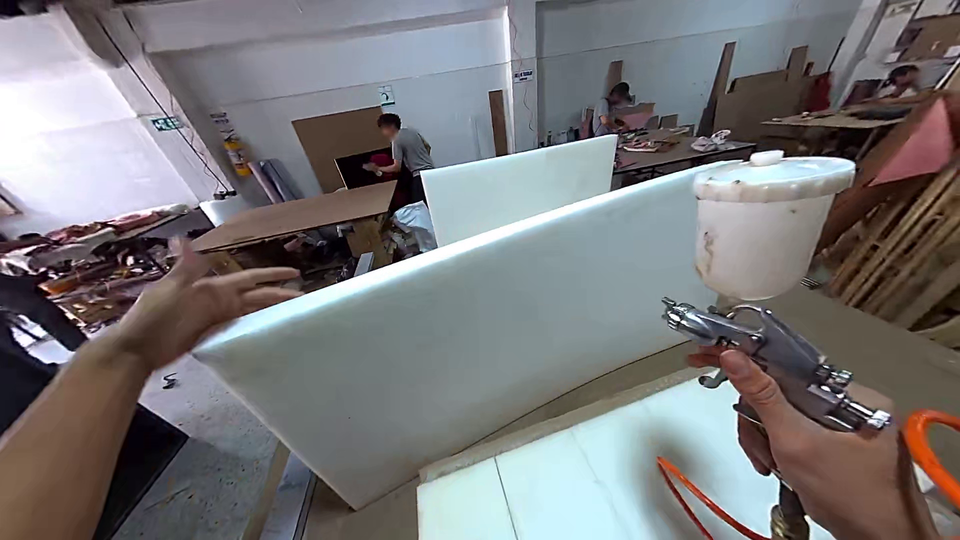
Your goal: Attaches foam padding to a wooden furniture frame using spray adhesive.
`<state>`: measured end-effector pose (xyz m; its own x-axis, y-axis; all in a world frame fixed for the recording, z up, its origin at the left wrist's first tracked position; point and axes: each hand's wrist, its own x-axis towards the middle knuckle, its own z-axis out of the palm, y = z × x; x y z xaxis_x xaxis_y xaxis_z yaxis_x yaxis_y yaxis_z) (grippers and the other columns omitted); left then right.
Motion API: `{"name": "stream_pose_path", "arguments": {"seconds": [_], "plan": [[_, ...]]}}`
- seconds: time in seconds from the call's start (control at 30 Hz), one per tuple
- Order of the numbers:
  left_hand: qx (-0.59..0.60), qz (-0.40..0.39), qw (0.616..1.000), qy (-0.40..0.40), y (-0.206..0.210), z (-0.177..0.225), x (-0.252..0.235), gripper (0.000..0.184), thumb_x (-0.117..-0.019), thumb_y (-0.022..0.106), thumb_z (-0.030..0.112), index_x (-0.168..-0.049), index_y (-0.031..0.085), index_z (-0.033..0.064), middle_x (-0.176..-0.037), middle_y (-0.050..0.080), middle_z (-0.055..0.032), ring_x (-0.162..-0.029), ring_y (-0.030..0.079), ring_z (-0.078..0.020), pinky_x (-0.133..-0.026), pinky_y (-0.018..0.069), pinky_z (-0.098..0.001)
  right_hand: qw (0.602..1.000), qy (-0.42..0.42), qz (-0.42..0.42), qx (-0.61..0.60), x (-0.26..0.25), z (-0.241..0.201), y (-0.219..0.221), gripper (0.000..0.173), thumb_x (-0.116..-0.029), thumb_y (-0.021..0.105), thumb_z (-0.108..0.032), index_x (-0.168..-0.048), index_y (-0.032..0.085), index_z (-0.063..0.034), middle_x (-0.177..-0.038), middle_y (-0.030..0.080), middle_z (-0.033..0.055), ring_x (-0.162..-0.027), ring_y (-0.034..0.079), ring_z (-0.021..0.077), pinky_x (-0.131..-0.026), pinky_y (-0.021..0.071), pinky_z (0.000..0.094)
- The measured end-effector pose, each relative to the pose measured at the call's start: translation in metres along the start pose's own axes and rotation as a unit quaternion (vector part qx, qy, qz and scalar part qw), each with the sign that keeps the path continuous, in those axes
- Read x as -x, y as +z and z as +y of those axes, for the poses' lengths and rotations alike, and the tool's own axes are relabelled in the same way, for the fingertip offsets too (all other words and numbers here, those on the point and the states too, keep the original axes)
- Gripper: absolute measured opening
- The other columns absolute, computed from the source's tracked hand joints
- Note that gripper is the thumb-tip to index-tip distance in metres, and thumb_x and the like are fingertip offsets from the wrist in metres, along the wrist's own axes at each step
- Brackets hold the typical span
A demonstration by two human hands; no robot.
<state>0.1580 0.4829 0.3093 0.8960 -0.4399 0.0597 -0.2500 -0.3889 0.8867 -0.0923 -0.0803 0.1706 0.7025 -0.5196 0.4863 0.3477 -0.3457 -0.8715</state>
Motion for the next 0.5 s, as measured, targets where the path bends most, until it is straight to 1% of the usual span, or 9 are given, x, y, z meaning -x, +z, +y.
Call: {"name": "stream_pose_path", "arguments": {"seconds": [0.03,0.07,0.13,0.17,0.2,0.3,0.37,0.43,0.5], "plan": [[-0.055,-0.013,0.998,-0.041,0.017,0.033,-0.019,0.102,-0.0948,-0.007,0.075,-0.145,0.054,0.0118,-0.124,0.072,-0.0127,-0.111,0.07,-0.0239,-0.094,0.0563,-0.043,1.0,0.014,-0.003,-0.009,-0.002,0.007,-0.011,0.036,-0.096,0.07,-0.048,-0.112,0.072,-0.0161,-0.094,0.078,0.0049,-0.039,0.055,0.0136,-0.03,0.0432,0.0279],[-0.107,-0.039,0.991,-0.076,0.038,0.061,-0.04,0.094,-0.0999,-0.003,0.069,-0.144,0.054,0.009,-0.124,0.071,-0.0148,-0.113,0.068,-0.0263,-0.098,0.052,-0.0459,0.999,0.028,-0.011,-0.019,-0.005,0.013,-0.019,0.036,-0.0965,0.069,-0.047,-0.113,0.071,-0.0149,-0.094,0.078,0.0049,-0.039,0.054,0.0126,-0.03,0.0424,0.0269],[-0.223,-0.113,0.966,-0.071,0.079,0.084,-0.095,0.084,-0.1042,0.009,0.067,-0.142,0.058,0.0103,-0.125,0.07,-0.0124,-0.115,0.066,-0.0238,-0.099,0.0526,-0.046,0.997,0.038,-0.035,-0.057,-0.011,0.029,-0.028,0.035,-0.0977,0.07,-0.042,-0.113,0.07,-0.0103,-0.093,0.078,0.0067,-0.04,0.056,0.0133,-0.029,0.0425,0.0271],[-0.263,-0.12,0.955,-0.061,0.11,0.093,-0.12,0.076,-0.106,0.018,0.064,-0.14,0.059,0.0106,-0.126,0.069,-0.012,-0.117,0.065,-0.0238,-0.1,0.0522,-0.0479,0.995,0.038,-0.051,-0.077,-0.016,0.037,-0.029,0.035,-0.0979,0.071,-0.04,-0.114,0.07,-0.009,-0.094,0.078,0.0072,-0.041,0.057,0.014,-0.029,0.0432,0.0277],[-0.293,-0.118,0.947,-0.063,0.145,0.101,-0.144,0.073,-0.1064,0.024,0.063,-0.14,0.059,0.0082,-0.129,0.066,-0.0156,-0.12,0.063,-0.0277,-0.102,0.0492,-0.0533,0.993,0.035,-0.066,-0.091,-0.021,0.044,-0.026,0.034,-0.0979,0.071,-0.038,-0.113,0.07,-0.008,-0.095,0.078,0.0075,-0.041,0.057,0.0143,-0.03,0.044,0.0281],[-0.312,-0.097,0.941,-0.092,0.246,0.113,-0.225,0.087,-0.1013,0.024,0.073,-0.123,0.067,0.0009,-0.114,0.068,-0.0237,-0.107,0.066,-0.0362,-0.092,0.0499,-0.064,0.991,0.009,-0.07,-0.117,-0.043,0.061,-0.01,0.032,-0.0964,0.073,-0.035,-0.107,0.072,-0.0052,-0.09,0.077,0.0068,-0.044,0.059,0.0142,-0.032,0.0471,0.0293],[-0.288,-0.114,0.946,-0.096,0.295,0.129,-0.261,0.09,-0.0993,0.023,0.076,-0.124,0.066,0.0013,-0.117,0.068,-0.0232,-0.11,0.067,-0.0358,-0.095,0.0501,-0.0646,0.994,-0.035,-0.06,-0.081,-0.058,0.076,0.003,0.033,-0.0974,0.071,-0.04,-0.103,0.073,-0.0076,-0.084,0.075,0.002,-0.053,0.064,0.0127,-0.041,0.054,0.0301],[-0.287,-0.131,0.945,-0.082,0.325,0.138,-0.282,0.088,-0.0992,0.025,0.076,-0.118,0.068,0.002,-0.109,0.07,-0.0203,-0.102,0.069,-0.0313,-0.089,0.0528,-0.06,0.994,-0.067,-0.072,-0.045,-0.067,0.09,0.008,0.033,-0.0965,0.07,-0.046,-0.1,0.075,-0.0128,-0.08,0.074,-0.0033,-0.064,0.07,0.0106,-0.056,0.0618,0.031],[-0.297,-0.141,0.942,-0.074,0.334,0.144,-0.288,0.087,-0.0992,0.024,0.076,-0.115,0.069,0.0034,-0.105,0.07,-0.018,-0.097,0.069,-0.0284,-0.086,0.0537,-0.0572,0.993,-0.053,-0.096,-0.041,-0.074,0.097,0.001,0.034,-0.0949,0.072,-0.048,-0.1,0.076,-0.0142,-0.08,0.074,-0.0024,-0.066,0.071,0.0121,-0.059,0.0627,0.0329]]}}
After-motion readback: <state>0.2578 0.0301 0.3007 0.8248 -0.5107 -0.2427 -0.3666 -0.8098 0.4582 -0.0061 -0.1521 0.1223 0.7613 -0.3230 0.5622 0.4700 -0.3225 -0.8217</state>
